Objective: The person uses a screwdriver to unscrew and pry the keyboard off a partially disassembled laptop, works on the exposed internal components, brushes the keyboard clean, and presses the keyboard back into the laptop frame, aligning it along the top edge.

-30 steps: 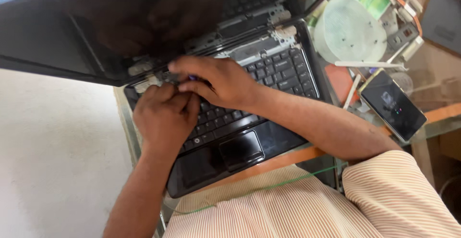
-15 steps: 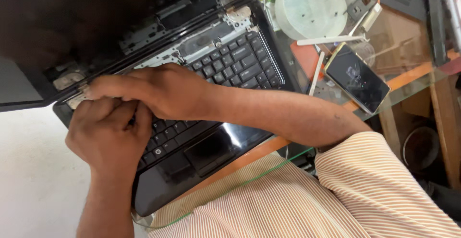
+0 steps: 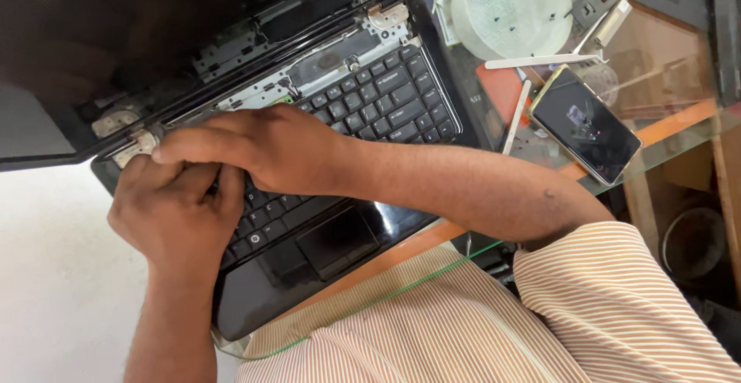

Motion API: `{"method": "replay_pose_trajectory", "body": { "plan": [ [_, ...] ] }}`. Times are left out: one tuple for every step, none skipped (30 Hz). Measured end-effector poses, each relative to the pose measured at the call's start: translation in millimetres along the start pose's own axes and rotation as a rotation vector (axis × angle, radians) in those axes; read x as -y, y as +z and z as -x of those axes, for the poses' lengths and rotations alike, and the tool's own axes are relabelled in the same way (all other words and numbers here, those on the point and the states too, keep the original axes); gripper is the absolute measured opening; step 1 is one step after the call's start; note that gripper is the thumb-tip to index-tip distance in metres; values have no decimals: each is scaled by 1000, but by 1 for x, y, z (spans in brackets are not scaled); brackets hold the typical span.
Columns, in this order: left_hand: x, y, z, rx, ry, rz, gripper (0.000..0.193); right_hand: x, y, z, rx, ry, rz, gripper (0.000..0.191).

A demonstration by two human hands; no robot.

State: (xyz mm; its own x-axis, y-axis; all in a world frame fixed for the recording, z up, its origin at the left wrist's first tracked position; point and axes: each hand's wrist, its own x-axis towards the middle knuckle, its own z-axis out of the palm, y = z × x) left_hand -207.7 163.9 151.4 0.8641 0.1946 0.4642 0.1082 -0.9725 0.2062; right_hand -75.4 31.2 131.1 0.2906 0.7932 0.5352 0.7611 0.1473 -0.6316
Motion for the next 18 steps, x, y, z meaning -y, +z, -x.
{"method": "replay_pose_trajectory", "body": {
  "plan": [
    [1, 2, 2, -3, 0, -1, 11, -1, 1, -1, -12, -1, 7, 45],
    [3, 3, 3, -5, 0, -3, 11, -1, 1, -2, -25, -5, 12, 45],
    [3, 4, 5, -7, -2, -1, 12, 0, 0, -4, -23, -3, 23, 47],
    [3, 5, 7, -8, -4, -1, 12, 2, -2, -6, -21, 3, 36, 48],
    [2, 5, 8, -10, -7, -1, 12, 5, -6, -8, -18, 5, 54, 49],
    [2, 6, 7, -18, -8, -7, 12, 8, -11, -10, -7, -32, 20, 49],
    [1, 5, 8, -22, -10, -14, 11, 12, -19, -10, 4, -66, -15, 48],
    [1, 3, 8, -3, -20, -17, 13, 17, -28, -10, 15, -95, -50, 48],
    [0, 2, 7, 17, -28, -17, 14, 24, -39, -5, 4, -197, -21, 41],
    [-1, 2, 6, 35, -41, -15, 16, 33, -54, 6, -2, -299, 9, 38],
    [-3, 1, 5, 8, -30, -2, 14, 40, -71, 17, -5, -404, 35, 39],
    [-5, 0, 6, -18, -22, 5, 13, 41, -90, 23, -7, -549, 155, 31],
    [-6, -2, 6, -42, -14, 11, 12, 40, -110, 31, -14, -693, 274, 24],
    [-6, -3, 6, -39, -17, 9, 11, 42, -129, 42, 36, -624, 341, 19],
    [-6, -4, 5, -36, -17, 11, 9, 44, -152, 55, 88, -551, 411, 16],
    [-7, -3, 4, -39, -10, 8, 10, 40, -172, 63, 390, -237, 552, 13],
    [-7, -3, 4, -41, -2, 5, 10, 32, -192, 68, -26, -64, 347, 28],
    [-6, -4, 3, -46, 10, -6, 11, 29, -211, 77, -144, 152, 627, 25]
  ]
}}
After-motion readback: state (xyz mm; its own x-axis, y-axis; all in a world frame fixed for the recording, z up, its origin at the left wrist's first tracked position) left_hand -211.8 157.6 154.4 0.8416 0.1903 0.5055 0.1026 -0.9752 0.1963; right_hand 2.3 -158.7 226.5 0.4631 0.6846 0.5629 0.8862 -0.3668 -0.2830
